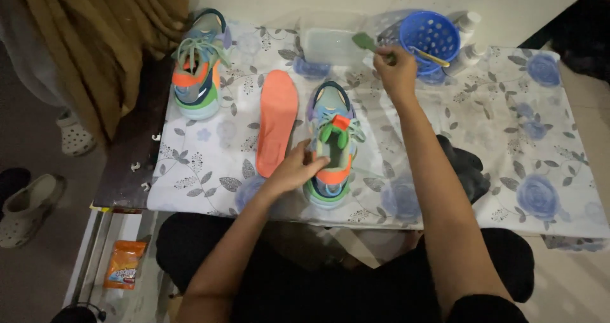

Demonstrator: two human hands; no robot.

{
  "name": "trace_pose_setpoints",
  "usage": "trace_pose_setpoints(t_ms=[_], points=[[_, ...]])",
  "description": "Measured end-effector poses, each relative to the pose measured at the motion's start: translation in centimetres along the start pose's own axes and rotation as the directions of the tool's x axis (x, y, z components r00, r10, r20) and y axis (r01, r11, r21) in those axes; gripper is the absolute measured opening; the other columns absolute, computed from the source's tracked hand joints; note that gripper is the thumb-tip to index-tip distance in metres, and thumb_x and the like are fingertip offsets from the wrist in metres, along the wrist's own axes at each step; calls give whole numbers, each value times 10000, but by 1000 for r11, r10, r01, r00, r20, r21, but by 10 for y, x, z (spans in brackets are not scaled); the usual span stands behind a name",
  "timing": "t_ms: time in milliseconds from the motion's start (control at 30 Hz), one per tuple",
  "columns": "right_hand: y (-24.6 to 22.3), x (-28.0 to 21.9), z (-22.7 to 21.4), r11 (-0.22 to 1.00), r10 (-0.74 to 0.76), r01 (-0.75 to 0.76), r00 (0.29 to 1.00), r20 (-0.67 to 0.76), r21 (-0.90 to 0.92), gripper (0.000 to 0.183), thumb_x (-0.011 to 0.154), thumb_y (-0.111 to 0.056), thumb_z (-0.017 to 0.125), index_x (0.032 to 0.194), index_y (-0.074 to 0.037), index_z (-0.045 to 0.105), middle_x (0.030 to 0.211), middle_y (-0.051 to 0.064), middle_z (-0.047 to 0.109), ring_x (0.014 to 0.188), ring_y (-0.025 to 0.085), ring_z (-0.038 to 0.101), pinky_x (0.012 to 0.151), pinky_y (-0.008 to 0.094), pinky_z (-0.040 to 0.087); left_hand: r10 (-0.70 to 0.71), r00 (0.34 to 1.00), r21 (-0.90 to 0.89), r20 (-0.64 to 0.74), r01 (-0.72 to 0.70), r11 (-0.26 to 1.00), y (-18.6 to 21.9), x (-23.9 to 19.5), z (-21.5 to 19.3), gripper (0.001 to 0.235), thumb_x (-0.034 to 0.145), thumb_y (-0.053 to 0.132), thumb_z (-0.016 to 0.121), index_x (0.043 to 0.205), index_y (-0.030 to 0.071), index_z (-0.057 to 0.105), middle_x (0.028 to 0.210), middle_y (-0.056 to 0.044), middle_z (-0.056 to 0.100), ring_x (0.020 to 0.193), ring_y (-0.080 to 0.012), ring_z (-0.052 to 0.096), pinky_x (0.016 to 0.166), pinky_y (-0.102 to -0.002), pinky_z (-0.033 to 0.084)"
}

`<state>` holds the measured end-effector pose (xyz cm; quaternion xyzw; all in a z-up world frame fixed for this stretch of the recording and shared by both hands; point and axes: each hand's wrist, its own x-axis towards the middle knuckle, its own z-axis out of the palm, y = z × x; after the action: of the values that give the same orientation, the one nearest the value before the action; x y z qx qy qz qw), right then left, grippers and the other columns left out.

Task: The person scrubs a multi-colored sneaker using a green brush, focusing on the interior, laces, and side panels. The person holds the shoe steady with one hand while scrubbing with the other, occasionally rotating the shoe to access different areas.

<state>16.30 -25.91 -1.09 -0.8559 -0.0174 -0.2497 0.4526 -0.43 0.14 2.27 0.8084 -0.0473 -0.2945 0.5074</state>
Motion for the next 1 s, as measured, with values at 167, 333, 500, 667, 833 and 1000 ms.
trace_pose_setpoints(t_ms=[167,333,500,667,833,1000], points=[[-7,-18,-22,990,111,-101,989,98,-101,281,777,-30,602,1052,25,620,794,199,611,695,294,609,641,404,498,27,999,-83,23,-25,996,17,3,4,1051,678,575,622,1411,18,115,1312,-318,311,1274,-422,260,1039,-486,255],[42,-15,-8,867,278,-168,944,176,-469,233,736,-233,628,905,-76,655,758,133,625,769,349,631,636,479,496,102,995,-178,-1,-101,979,-11,33,12,957,763,494,551,1415,19,36,1365,-405,95,1309,-499,-22,1034,-578,130],[10,-15,-10,921,198,-122,964,176,-370,316,917,-313,519,793,-52,649,668,159,611,695,377,607,624,447,470,77,997,-43,-17,-78,996,8,16,7,780,796,425,342,1421,43,74,1379,-372,163,1312,-468,127,1063,-521,157],[17,-15,-4,878,463,-479,854,238,10,336,912,-327,468,699,-96,588,485,0,485,425,93,475,410,240,477,147,983,-15,-112,-149,989,32,-8,-3,724,803,334,329,1416,0,135,1399,-328,175,1321,-423,144,1060,-504,162],[5,-15,-12,752,575,-645,742,346,134,255,888,-311,436,738,-127,529,498,9,444,405,98,411,387,237,413,232,960,319,-159,-172,932,18,-1,-1,726,796,286,312,1423,-10,98,1439,-297,71,1304,-502,56,942,-713,34],[-13,-28,-35,710,503,-643,749,432,288,125,867,-241,469,804,-140,507,540,15,448,456,103,414,447,223,354,286,950,500,-125,-189,845,26,2,4,705,798,231,361,1433,54,112,1448,-267,82,1321,-468,69,927,-733,82]])
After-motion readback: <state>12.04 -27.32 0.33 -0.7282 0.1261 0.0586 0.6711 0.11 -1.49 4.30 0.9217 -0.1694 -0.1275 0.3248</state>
